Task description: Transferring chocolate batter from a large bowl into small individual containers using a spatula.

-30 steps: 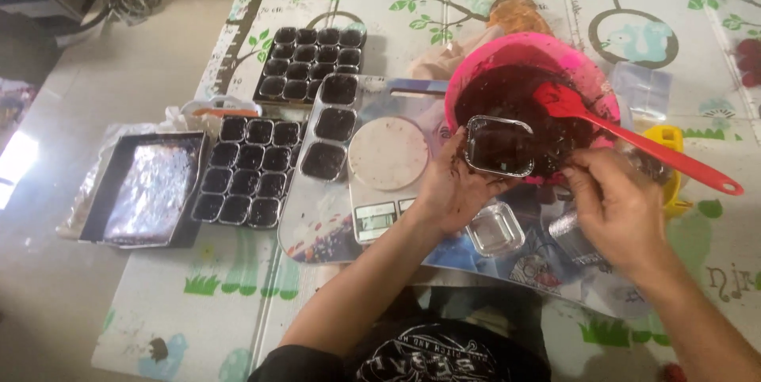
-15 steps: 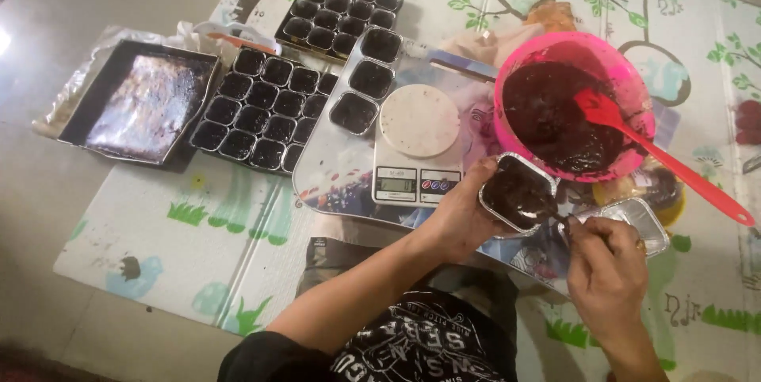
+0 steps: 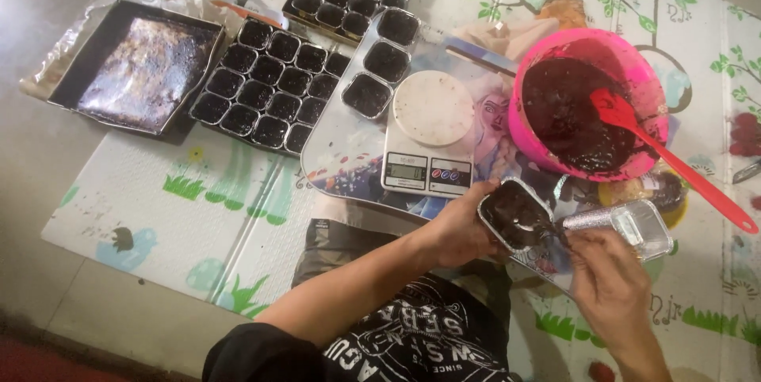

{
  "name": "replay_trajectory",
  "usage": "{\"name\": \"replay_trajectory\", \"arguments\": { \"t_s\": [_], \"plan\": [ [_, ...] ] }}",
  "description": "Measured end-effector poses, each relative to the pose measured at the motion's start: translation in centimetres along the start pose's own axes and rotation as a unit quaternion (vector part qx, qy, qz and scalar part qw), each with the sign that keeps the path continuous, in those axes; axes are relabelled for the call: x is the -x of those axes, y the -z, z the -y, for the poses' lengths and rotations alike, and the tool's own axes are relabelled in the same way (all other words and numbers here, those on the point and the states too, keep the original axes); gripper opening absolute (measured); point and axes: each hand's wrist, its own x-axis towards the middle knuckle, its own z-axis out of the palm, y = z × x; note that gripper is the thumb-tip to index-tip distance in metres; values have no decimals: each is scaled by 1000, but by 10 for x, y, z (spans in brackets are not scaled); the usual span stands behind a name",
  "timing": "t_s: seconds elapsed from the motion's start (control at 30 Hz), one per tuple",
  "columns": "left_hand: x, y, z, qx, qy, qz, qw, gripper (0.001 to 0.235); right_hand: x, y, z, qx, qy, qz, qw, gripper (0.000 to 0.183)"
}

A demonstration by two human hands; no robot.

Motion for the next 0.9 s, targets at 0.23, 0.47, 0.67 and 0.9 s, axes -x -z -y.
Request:
{"name": "replay_trajectory", "arguments": {
  "t_s": [0.23, 0.47, 0.67, 0.9],
  "plan": [
    [-9, 4, 27, 409, 177, 47, 894, 53, -6, 26, 25, 54, 1, -6, 999, 26],
    [-5, 10, 28, 402, 143, 66, 902, 56, -6, 52, 47, 191, -18, 69, 979, 38],
    [9, 2, 11, 354, 188, 49, 915, 52, 2, 27, 31, 248, 85, 26, 965, 44],
    [2, 12, 11, 347, 181, 26, 920, 68, 3, 54, 55, 220, 40, 14, 975, 32]
  ]
}}
